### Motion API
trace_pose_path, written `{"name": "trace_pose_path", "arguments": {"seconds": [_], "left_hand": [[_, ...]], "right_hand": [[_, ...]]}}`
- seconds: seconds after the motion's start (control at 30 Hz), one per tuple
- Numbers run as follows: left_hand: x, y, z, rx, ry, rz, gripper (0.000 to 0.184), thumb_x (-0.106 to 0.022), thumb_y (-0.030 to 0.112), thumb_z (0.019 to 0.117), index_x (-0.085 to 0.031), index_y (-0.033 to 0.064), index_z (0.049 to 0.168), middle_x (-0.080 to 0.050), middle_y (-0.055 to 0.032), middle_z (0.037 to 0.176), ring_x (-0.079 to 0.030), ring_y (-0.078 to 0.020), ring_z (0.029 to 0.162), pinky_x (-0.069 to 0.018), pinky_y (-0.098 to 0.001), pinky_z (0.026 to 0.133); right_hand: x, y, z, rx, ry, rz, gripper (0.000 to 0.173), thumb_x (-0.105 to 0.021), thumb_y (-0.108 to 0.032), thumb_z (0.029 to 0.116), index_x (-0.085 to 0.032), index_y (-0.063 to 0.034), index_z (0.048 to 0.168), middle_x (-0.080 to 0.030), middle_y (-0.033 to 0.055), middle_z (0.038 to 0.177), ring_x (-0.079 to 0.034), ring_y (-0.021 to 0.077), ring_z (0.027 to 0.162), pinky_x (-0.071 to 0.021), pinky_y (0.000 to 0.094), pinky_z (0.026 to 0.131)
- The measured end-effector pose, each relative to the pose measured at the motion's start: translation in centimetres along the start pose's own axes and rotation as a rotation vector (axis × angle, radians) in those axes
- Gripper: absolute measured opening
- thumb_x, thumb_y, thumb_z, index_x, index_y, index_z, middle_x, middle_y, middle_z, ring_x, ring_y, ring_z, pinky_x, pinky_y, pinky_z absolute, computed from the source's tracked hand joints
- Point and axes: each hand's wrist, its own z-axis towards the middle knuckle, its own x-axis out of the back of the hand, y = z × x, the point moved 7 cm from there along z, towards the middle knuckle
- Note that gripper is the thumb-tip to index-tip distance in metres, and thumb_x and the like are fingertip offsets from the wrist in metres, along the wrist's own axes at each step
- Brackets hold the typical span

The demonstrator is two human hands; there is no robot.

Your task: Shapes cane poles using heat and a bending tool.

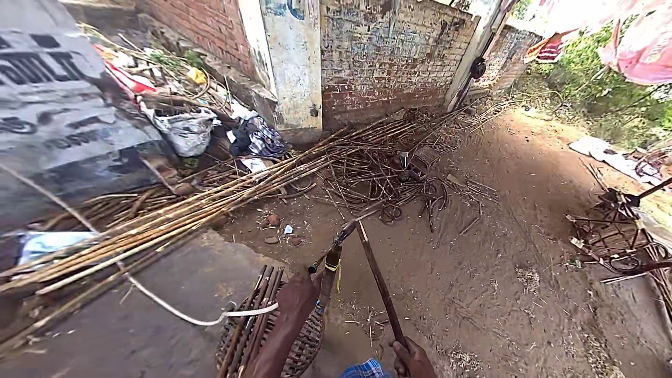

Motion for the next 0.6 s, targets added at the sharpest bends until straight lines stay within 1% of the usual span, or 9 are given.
{"name": "trace_pose_path", "arguments": {"seconds": [0.03,0.1,0.17,0.23,0.3,0.37,0.43,0.5,0.6], "left_hand": [[-0.1,0.0,0.2,0.023,-0.006,-0.006,0.064,-0.042,0.062,0.1041,-0.059,0.008,0.134,-0.073,-0.0185,0.114,-0.071,-0.0385,0.106,-0.0557,-0.0583,0.086],[-0.1,0.2,0.8,0.054,-0.022,-0.032,0.059,-0.036,0.058,0.1067,-0.063,0.0099,0.128,-0.072,-0.0171,0.115,-0.07,-0.0367,0.109,-0.055,-0.0576,0.087],[-0.1,0.2,1.0,0.081,-0.031,-0.052,0.059,-0.032,0.056,0.1078,-0.066,0.0095,0.123,-0.072,-0.0171,0.115,-0.07,-0.036,0.11,-0.0549,-0.0568,0.088],[-0.2,0.2,1.0,0.12,-0.046,-0.096,0.059,-0.031,0.054,0.1084,-0.067,0.0093,0.122,-0.072,-0.0173,0.117,-0.069,-0.0356,0.112,-0.0543,-0.0568,0.09],[-0.3,0.0,1.0,0.175,-0.064,-0.154,0.059,-0.031,0.053,0.1083,-0.069,0.0099,0.121,-0.072,-0.0169,0.119,-0.069,-0.0345,0.114,-0.0537,-0.0566,0.092],[-0.3,-0.2,1.0,0.218,-0.076,-0.211,0.06,-0.03,0.054,0.108,-0.07,0.0101,0.119,-0.071,-0.0173,0.121,-0.068,-0.0344,0.116,-0.0528,-0.0574,0.092],[-0.3,-0.4,1.4,0.24,-0.084,-0.264,0.06,-0.032,0.054,0.1073,-0.071,0.0094,0.117,-0.071,-0.0179,0.121,-0.067,-0.035,0.117,-0.0531,-0.0579,0.092],[-0.5,-0.7,1.6,0.247,-0.083,-0.32,0.06,-0.036,0.056,0.1062,-0.072,0.0086,0.115,-0.071,-0.0193,0.118,-0.068,-0.0373,0.114,-0.0531,-0.0602,0.09],[-0.7,-1.0,0.9,0.233,-0.105,-0.364,0.062,-0.037,0.06,0.105,-0.07,0.0097,0.118,-0.071,-0.0198,0.118,-0.068,-0.0382,0.113,-0.0525,-0.0616,0.089]], "right_hand": [[-0.7,-1.1,0.9,0.007,-0.001,0.03,0.03,-0.049,-0.031,0.1091,-0.054,-0.007,0.127,-0.042,-0.0028,0.063,-0.037,0.006,0.042,-0.0351,0.0218,0.037],[-2.2,-3.9,3.1,0.035,-0.005,0.045,0.026,-0.05,-0.03,0.1093,-0.053,-0.0079,0.123,-0.041,-0.0024,0.062,-0.037,0.0061,0.042,-0.0357,0.0215,0.037],[-3.4,-6.9,5.5,0.05,-0.027,0.05,0.024,-0.051,-0.029,0.1088,-0.053,-0.0079,0.121,-0.042,-0.0016,0.064,-0.038,0.0065,0.042,-0.0361,0.0214,0.037],[-4.1,-9.4,7.6,0.054,-0.039,0.054,0.022,-0.053,-0.028,0.1084,-0.053,-0.0082,0.117,-0.043,-0.001,0.064,-0.04,0.0069,0.043,-0.037,0.0213,0.037],[-4.1,-10.5,8.8,0.035,-0.056,0.069,0.021,-0.053,-0.028,0.108,-0.053,-0.0085,0.117,-0.043,-0.0012,0.064,-0.04,0.0066,0.042,-0.0366,0.0207,0.037],[-3.3,-10.0,8.7,0.015,-0.091,0.07,0.023,-0.052,-0.029,0.1082,-0.054,-0.0087,0.12,-0.041,-0.0021,0.063,-0.04,0.0064,0.043,-0.0375,0.021,0.038],[-1.9,-8.2,7.4,-0.003,-0.097,0.044,0.026,-0.053,-0.029,0.1078,-0.056,-0.0079,0.123,-0.04,-0.0025,0.061,-0.04,0.0071,0.043,-0.0393,0.0224,0.039],[-0.4,-5.9,5.6,-0.014,-0.095,0.02,0.025,-0.054,-0.027,0.1068,-0.056,-0.0071,0.121,-0.04,-0.0022,0.06,-0.04,0.0078,0.042,-0.04,0.0232,0.039],[0.8,-3.5,4.0,-0.039,-0.095,0.021,0.02,-0.056,-0.024,0.1052,-0.055,-0.0074,0.117,-0.039,-0.002,0.06,-0.039,0.0076,0.041,-0.0394,0.0231,0.037]]}}
